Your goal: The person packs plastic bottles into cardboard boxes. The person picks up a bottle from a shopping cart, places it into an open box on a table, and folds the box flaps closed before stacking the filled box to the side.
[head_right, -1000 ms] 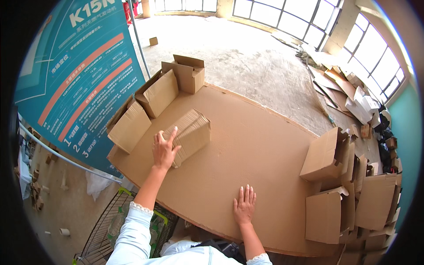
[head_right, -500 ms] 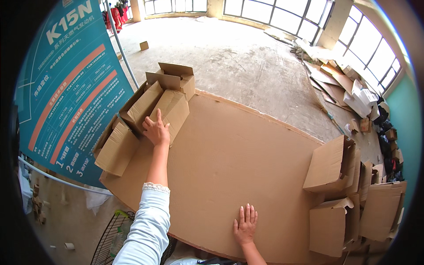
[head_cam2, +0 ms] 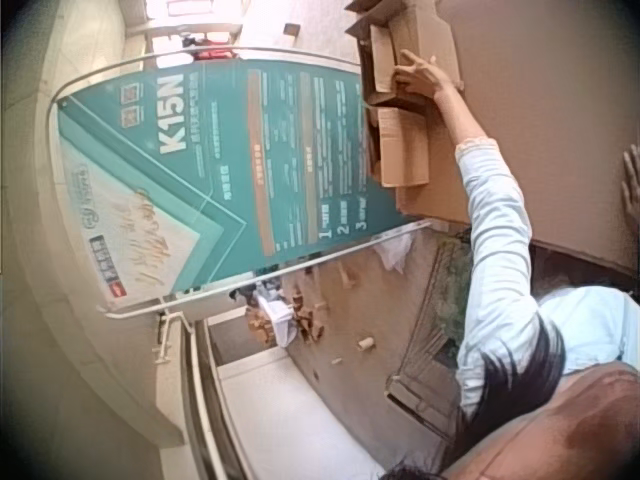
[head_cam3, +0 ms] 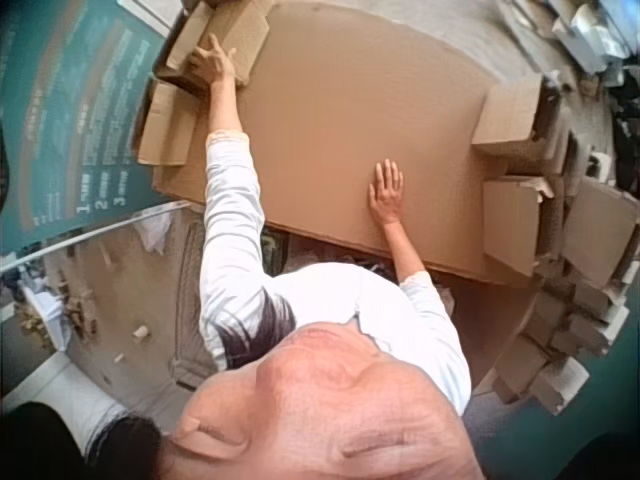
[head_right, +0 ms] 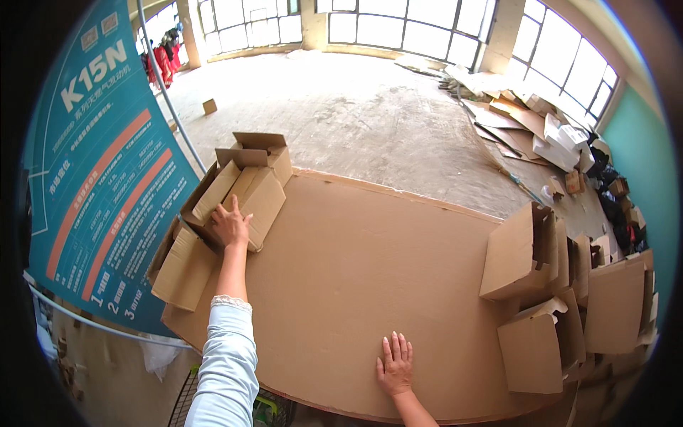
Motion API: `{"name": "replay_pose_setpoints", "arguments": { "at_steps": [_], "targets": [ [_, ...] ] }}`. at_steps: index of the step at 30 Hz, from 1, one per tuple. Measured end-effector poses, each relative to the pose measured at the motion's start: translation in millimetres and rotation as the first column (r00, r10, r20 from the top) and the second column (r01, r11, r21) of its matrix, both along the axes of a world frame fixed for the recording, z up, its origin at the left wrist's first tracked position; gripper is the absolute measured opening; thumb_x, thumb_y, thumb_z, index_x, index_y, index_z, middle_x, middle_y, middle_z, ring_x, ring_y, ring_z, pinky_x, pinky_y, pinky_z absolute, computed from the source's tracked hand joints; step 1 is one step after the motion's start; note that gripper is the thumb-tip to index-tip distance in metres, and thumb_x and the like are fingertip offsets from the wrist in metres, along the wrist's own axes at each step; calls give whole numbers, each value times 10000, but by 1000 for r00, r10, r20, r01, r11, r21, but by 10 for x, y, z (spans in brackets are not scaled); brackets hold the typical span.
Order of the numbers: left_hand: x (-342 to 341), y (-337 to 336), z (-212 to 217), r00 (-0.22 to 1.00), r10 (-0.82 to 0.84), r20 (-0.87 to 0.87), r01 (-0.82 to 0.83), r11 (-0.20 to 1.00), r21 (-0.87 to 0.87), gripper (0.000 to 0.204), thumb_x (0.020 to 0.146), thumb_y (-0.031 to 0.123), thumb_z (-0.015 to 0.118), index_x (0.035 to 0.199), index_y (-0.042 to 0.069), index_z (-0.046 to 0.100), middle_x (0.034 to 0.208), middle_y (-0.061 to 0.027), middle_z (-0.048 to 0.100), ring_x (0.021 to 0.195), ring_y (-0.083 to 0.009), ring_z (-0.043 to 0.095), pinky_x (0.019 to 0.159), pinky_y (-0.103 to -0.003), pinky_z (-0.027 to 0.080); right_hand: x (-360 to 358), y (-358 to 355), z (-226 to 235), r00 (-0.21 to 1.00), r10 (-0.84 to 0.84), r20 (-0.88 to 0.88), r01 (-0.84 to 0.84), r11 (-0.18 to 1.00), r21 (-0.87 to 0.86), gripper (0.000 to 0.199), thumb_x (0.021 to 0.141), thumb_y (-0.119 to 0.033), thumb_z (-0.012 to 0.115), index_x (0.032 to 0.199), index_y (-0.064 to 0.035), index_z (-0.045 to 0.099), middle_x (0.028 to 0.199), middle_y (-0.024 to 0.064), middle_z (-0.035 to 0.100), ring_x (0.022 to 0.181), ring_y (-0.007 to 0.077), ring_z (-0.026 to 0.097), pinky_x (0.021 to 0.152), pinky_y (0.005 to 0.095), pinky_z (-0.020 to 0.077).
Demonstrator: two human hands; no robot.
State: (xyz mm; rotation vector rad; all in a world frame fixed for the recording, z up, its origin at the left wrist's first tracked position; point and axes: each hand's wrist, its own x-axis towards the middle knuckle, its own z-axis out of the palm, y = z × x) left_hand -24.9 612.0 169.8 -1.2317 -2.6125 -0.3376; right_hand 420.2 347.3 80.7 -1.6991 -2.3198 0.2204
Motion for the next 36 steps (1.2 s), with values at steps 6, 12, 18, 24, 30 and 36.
{"name": "replay_pose_setpoints", "arguments": {
  "at_steps": [6, 12, 18, 24, 30, 36],
  "targets": [
    [-77, -10, -32, 997, -71, -9, 71, 996, -45, 839, 783, 426, 773, 1486, 258, 347, 1467, -202, 350, 1315, -395, 376, 966, -566, 429, 41, -39, -40, 1000, 7, 7, -8, 1000, 22, 612, 853, -289, 603, 1403, -58, 467, 1508, 181, 368, 1427, 347, 286, 1185, 498, 185],
    [312, -495, 99, 979, -167, -114, 152, 980, -128, 933, 752, 315, 811, 1514, 186, 287, 1564, -218, 203, 1425, -419, 234, 1069, -597, 327, -9, -11, 64, 999, -4, -44, 6, 999, 48, 576, 885, -273, 571, 1398, -36, 460, 1492, 184, 383, 1424, 340, 291, 1184, 490, 195],
    [2146, -2239, -142, 646, -754, 118, 761, 648, -28, 809, 730, 152, 784, 1453, 106, 422, 1592, -210, 157, 1465, -432, 149, 1163, -596, 181, 130, -21, -59, 977, -1, -214, 13, 998, 57, 563, 914, -242, 560, 1419, -33, 427, 1499, 189, 372, 1426, 361, 277, 1182, 477, 210],
    [2985, -3721, -280, 561, -702, 439, 778, 628, 11, 670, 753, 124, 752, 1372, 61, 503, 1556, -251, 215, 1444, -452, 190, 1156, -571, 208, 1202, 785, 756, 852, -11, -524, 208, 925, 318, 720, 862, -168, 625, 1476, 1, 289, 1461, 251, 383, 1319, 438, 409, 1066, 468, 401],
    [3113, -4055, -61, 641, -654, 401, 696, 716, 54, 577, 776, 96, 726, 1316, 11, 538, 1506, -265, 310, 1399, -443, 292, 1138, -498, 279, 2336, 1859, 1914, 804, -523, -282, 594, 724, 350, 805, 843, -286, 698, 1462, 26, 289, 1443, 208, 439, 1344, 314, 428, 1167, 431, 280],
    [3167, -4116, 99, 633, -658, 407, 639, 741, 206, 465, 796, 84, 699, 1238, 3, 582, 1385, -233, 486, 1286, -409, 453, 1089, -477, 361, 2263, 2040, 1631, 947, -318, -51, 315, 879, 358, 215, 780, -275, 703, 807, -61, 692, 933, 162, 629, 954, 302, 620, 977, 431, 417]
  ]
}}
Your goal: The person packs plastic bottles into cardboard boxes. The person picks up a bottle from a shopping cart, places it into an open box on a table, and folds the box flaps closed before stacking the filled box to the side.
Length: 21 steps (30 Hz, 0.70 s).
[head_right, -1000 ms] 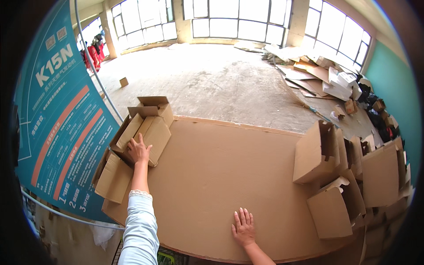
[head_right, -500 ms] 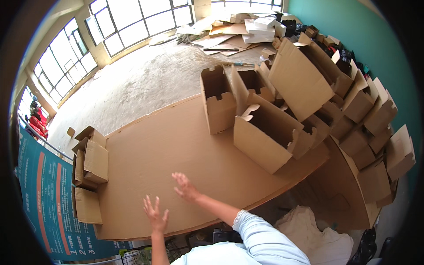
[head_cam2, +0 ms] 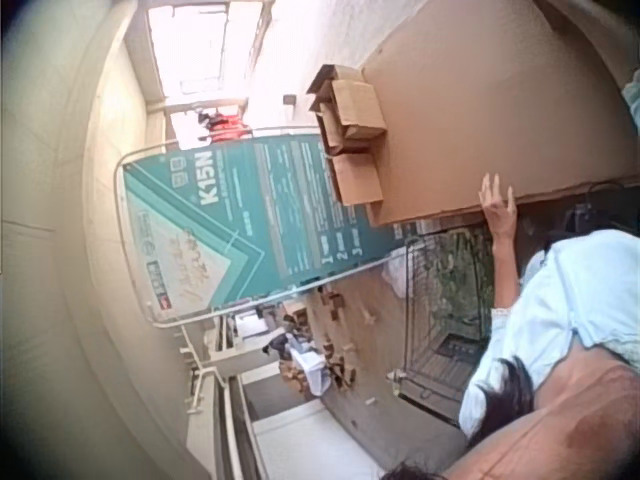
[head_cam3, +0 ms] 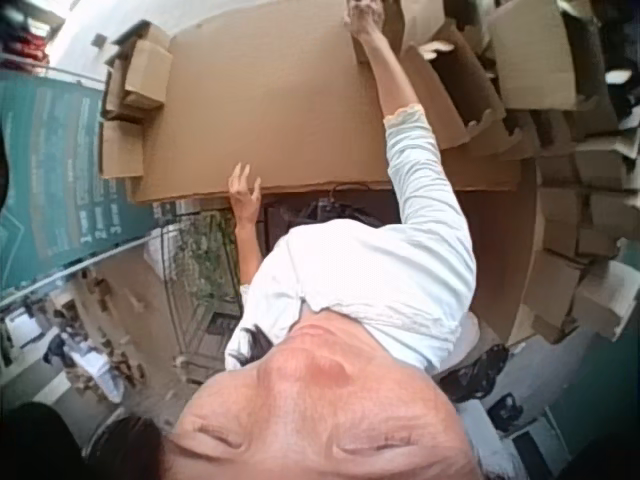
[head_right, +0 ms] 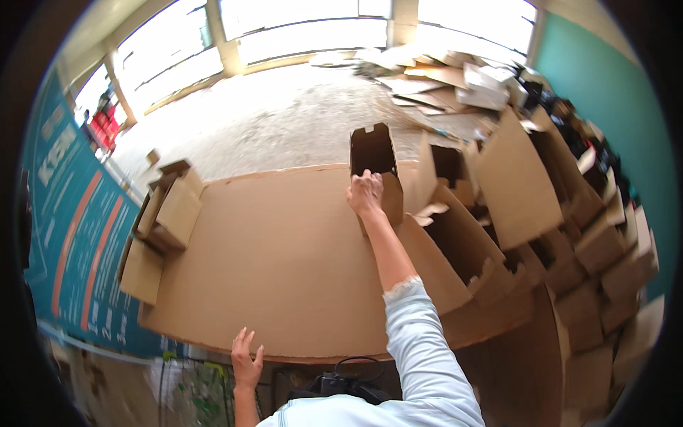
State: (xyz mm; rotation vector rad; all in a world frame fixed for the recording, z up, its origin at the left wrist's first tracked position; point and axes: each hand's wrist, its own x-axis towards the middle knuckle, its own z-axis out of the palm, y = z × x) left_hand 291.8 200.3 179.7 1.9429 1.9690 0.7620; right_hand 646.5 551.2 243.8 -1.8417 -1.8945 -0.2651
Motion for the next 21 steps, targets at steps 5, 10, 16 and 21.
{"name": "replay_pose_setpoints", "arguments": {
  "at_steps": [5, 10, 16, 21],
  "targets": [
    [-267, -414, 12, 985, 165, 53, -166, 986, 12, 375, 812, 89, 687, 1167, -8, 616, 1290, -209, 565, 1195, -388, 527, 1036, -447, 421, -920, -693, 40, 851, 509, -125, -489, 857, 161, 153, 766, -187, 667, 810, -41, 673, 844, 128, 581, 872, 306, 581, 853, 417, 440],
    [-635, -834, 123, 939, 334, 79, -339, 939, 66, 317, 836, 88, 664, 1131, -21, 630, 1225, -189, 610, 1136, -374, 572, 993, -426, 460, -1630, -1555, 91, 559, 755, -341, -783, 616, 80, 171, 744, -101, 717, 912, -74, 696, 926, 88, 536, 843, 274, 558, 784, 388, 466],
    [-1132, -1730, 29, 754, 653, 74, -657, 749, 90, 263, 842, 81, 663, 1087, -14, 650, 1157, -181, 648, 1066, -355, 617, 925, -416, 497, -2250, -2158, 125, 223, 866, -447, -932, 323, 162, 251, 681, 32, 746, 915, -42, 691, 925, 94, 540, 833, 254, 560, 719, 350, 480],
    [-1712, -2741, -227, 461, 888, 5, -882, 458, -111, 283, 850, 88, 673, 1112, -16, 661, 1080, -174, 684, 990, -320, 661, 861, -410, 522, -2373, -2331, 300, 248, 894, -372, -968, 217, -125, 216, 671, 20, 751, 872, -4, 677, 899, 109, 539, 824, 279, 557, 722, 372, 479]
  ]
}}
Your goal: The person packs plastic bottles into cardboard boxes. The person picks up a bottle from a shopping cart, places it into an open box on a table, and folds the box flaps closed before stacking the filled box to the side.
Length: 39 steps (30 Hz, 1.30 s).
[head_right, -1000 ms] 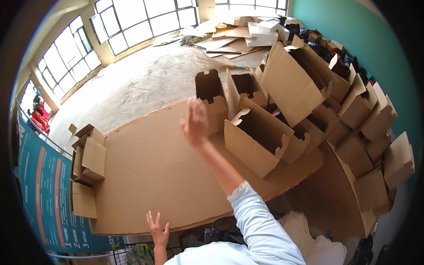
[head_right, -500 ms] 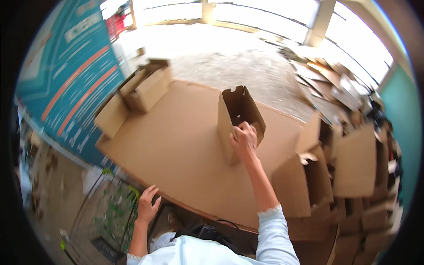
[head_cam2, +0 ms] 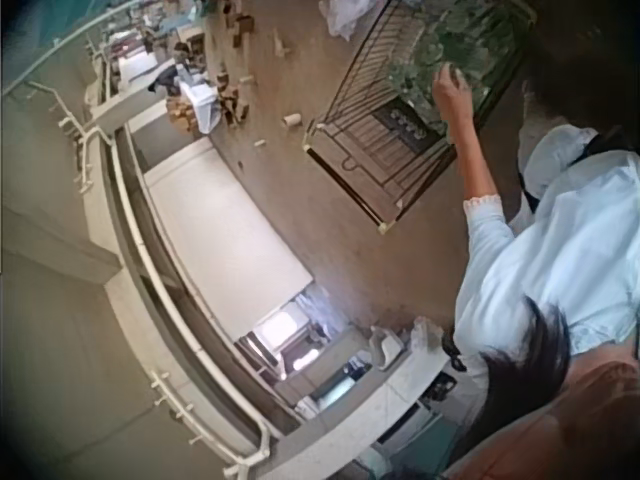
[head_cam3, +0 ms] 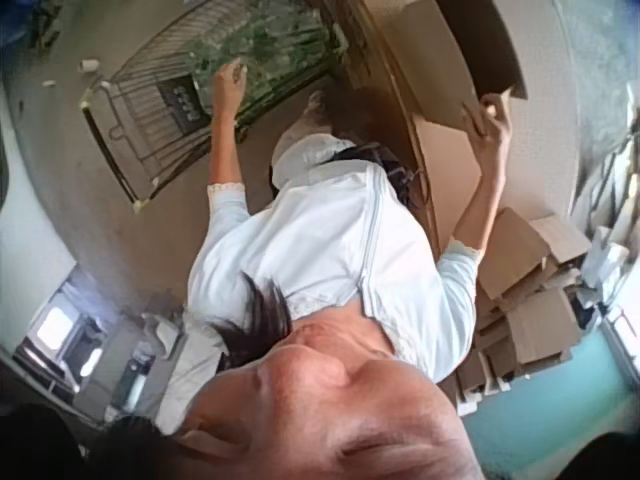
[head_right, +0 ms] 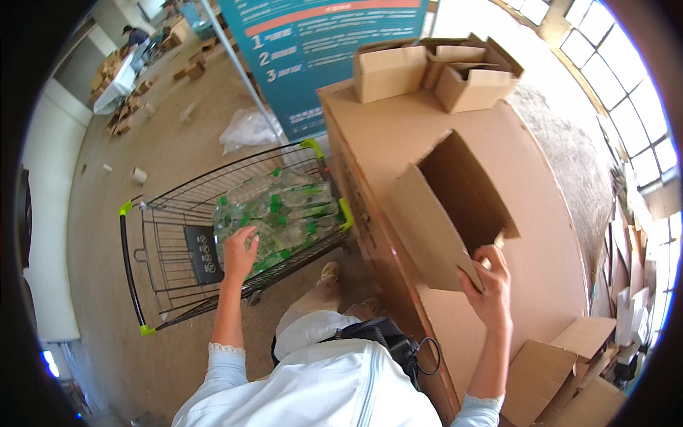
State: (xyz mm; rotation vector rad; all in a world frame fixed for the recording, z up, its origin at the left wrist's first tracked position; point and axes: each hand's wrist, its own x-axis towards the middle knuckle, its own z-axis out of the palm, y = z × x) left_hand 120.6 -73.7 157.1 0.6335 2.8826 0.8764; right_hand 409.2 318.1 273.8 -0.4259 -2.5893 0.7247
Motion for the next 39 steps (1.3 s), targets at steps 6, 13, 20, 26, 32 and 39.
{"name": "replay_pose_setpoints", "arguments": {
  "at_steps": [6, 13, 20, 26, 32, 39],
  "targets": [
    [-741, -874, -923, 961, 153, 231, -126, 984, -128, 351, 817, 138, 723, 1130, -12, 672, 1015, -185, 707, 924, -324, 686, 821, -421, 541, -189, -284, 432, 930, -5, 367, -33, 995, 98, 213, 658, -2, 757, 852, 18, 672, 928, 114, 557, 897, 300, 545, 776, 415, 478],
    [-1003, -268, -1528, 834, -357, 420, 481, 844, -238, 606, 698, 212, 789, 1244, 36, 594, 1183, -206, 635, 1100, -357, 608, 910, -463, 504, -412, -579, 521, 893, -160, 421, 107, 983, 146, 185, 661, 26, 749, 815, 43, 649, 911, 128, 581, 906, 318, 554, 767, 419, 479],
    [-768, 178, -2140, 863, -251, 439, 477, 691, -543, 735, 644, 237, 806, 1266, 53, 459, 1243, -203, 565, 1153, -367, 569, 892, -506, 500, -472, -832, 540, 869, -197, 453, 141, 978, 155, 150, 671, 5, 749, 793, 35, 667, 869, 124, 583, 877, 310, 553, 743, 415, 479],
    [-969, 17, -1477, 839, -187, 511, 411, 834, -369, 870, 558, 291, 856, 1294, 3, 492, 1121, -198, 652, 1045, -352, 634, 903, -448, 519, -280, -816, 647, 849, -258, 461, 160, 957, 241, 139, 642, -41, 760, 728, 20, 668, 843, 115, 587, 931, 319, 553, 834, 433, 476],
    [-1226, -147, -644, 732, -199, 652, -211, 843, 495, 499, 615, 56, 761, 1079, 32, 581, 935, -71, 654, 855, -203, 641, 688, -355, 532, 23, -737, 662, 864, -246, 439, 145, 957, 252, 128, 667, -133, 757, 703, -37, 681, 878, 93, 584, 1028, 304, 528, 999, 448, 406],
    [-591, 1181, 1180, 671, -741, 37, -74, -17, 997, 955, 742, 430, 797, 1455, 30, 305, 1347, -146, 453, 1259, -287, 451, 1095, -452, 372, 342, -673, 556, 912, -153, 382, 59, 967, 248, 94, 744, -152, 716, 725, -63, 692, 891, 78, 571, 1020, 247, 517, 959, 380, 412]
  ]
}}
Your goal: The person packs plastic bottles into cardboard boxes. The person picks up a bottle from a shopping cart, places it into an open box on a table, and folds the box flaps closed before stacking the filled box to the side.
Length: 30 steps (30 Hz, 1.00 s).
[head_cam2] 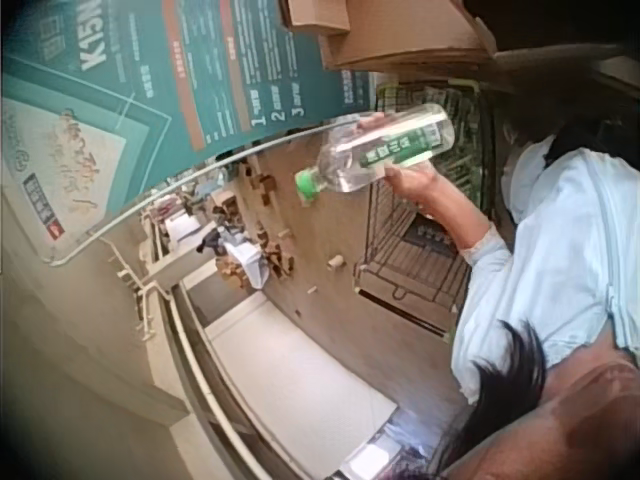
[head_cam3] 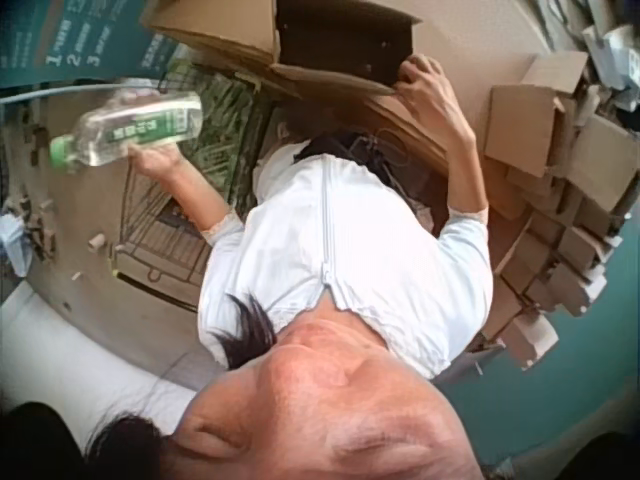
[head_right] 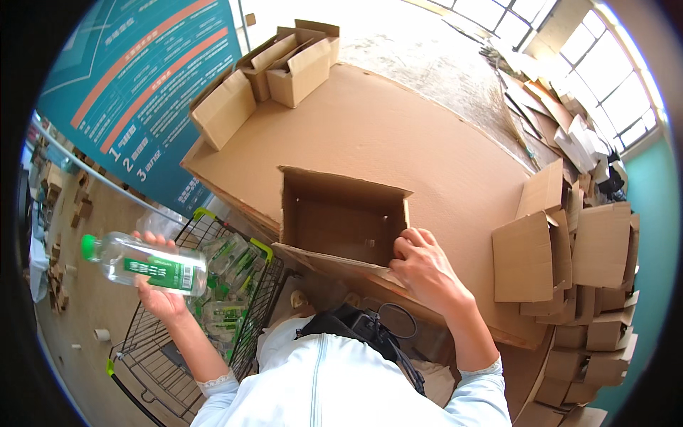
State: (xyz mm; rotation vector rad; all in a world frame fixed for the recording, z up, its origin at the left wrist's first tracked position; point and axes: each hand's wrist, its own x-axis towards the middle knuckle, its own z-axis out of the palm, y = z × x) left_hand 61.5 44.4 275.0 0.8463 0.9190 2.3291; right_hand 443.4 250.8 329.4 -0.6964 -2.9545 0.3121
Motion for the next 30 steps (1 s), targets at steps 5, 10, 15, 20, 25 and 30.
{"name": "replay_pose_setpoints", "arguments": {
  "at_steps": [5, 10, 15, 20, 25, 30],
  "targets": [
    [1042, 1078, 713, 890, -364, -275, 381, 925, 9, 881, 610, 215, 899, 1340, 67, 430, 1242, -133, 548, 1182, -289, 538, 1050, -469, 417, 292, 24, -40, 1000, 16, 7, -16, 999, -39, 86, 784, -165, 720, 772, -80, 720, 895, 69, 560, 986, 242, 516, 862, 361, 475],
    [1648, 1834, 708, 181, -685, -706, 213, 728, -652, 654, 606, 129, 801, 1188, 24, 522, 1056, -190, 637, 983, -347, 642, 855, -394, 518, 533, 99, -187, 997, -10, -80, 3, 996, -94, 113, 793, -164, 710, 735, -71, 685, 861, 68, 529, 941, 231, 509, 804, 349, 490],
    [1754, 2512, 114, -488, -850, -197, -371, 406, -835, 669, 572, 208, 805, 1181, 8, 610, 1014, -203, 690, 988, -362, 654, 860, -432, 537, 565, 89, -295, 980, 76, -185, -85, 995, -44, 124, 738, -164, 713, 687, -87, 631, 837, 63, 516, 924, 237, 500, 777, 338, 492],
    [1986, 2720, -634, -659, -747, -88, -532, 545, -648, 348, 656, 194, 769, 987, 88, 742, 1063, -141, 710, 1012, -304, 674, 880, -407, 538, 499, 78, -399, 956, 93, -277, -102, 995, -18, 73, 743, -138, 676, 693, -89, 658, 843, 50, 539, 948, 222, 501, 820, 311, 483],
    [2114, 2678, -619, -728, -642, -241, -425, 699, -575, 153, 774, 131, 665, 899, 115, 752, 999, -127, 721, 980, -299, 688, 824, -402, 557, 510, 162, -462, 948, 92, -304, -86, 996, 31, 69, 696, -145, 657, 669, -82, 662, 831, 45, 532, 965, 227, 499, 866, 295, 472],
    [1858, 2684, -770, -598, -774, -207, -457, 542, -705, 129, 780, 104, 662, 869, 90, 753, 923, -154, 724, 924, -322, 690, 822, -431, 551, 474, 138, -405, 948, 73, -310, -82, 996, -18, 86, 709, -163, 672, 665, -96, 642, 826, 47, 543, 986, 238, 520, 875, 333, 477]
  ]
}}
